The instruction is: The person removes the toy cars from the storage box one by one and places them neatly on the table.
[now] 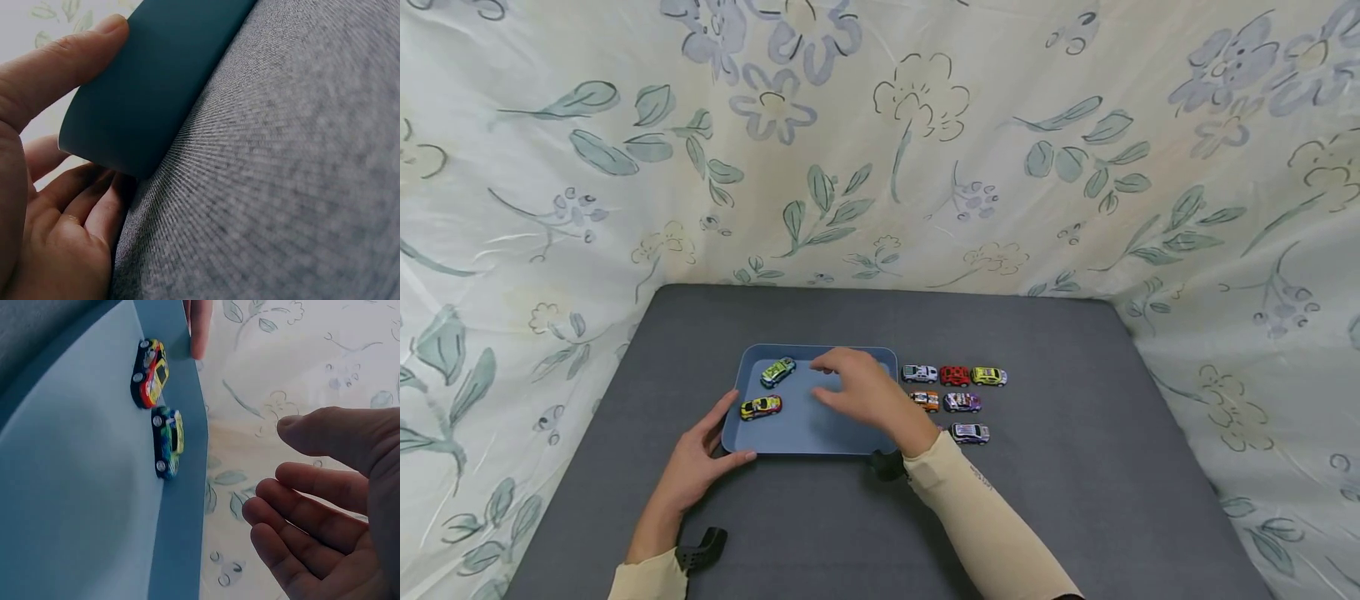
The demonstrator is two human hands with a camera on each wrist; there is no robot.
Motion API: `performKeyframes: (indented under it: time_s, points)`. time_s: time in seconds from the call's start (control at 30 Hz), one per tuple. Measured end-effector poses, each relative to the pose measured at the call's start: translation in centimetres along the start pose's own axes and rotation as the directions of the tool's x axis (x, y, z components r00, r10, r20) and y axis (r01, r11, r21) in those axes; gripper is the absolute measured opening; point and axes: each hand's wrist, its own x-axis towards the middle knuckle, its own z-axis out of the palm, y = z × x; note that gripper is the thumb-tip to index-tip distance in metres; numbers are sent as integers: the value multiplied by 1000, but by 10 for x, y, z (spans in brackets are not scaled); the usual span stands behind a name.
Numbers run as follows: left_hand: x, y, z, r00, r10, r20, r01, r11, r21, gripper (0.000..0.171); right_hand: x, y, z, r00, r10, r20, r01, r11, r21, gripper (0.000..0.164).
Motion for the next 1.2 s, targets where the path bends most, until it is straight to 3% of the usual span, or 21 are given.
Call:
performKeyframes:
  time_s: [0.37,0.83,1.2]
  points:
    - [0,0,0,1000,-16,10,16,1000,-10,101,12,-8,29,999,0,32,0,1000,2,39]
    - [2,1,-3,1000,13,19,-13,1000,-9,100,21,-14,48,999,32,36,-34,998,44,42]
    - [2,1,-2,1000,-8,20,8,1000,-13,101,33,-17,71,999,26,37,-24,998,-57,45]
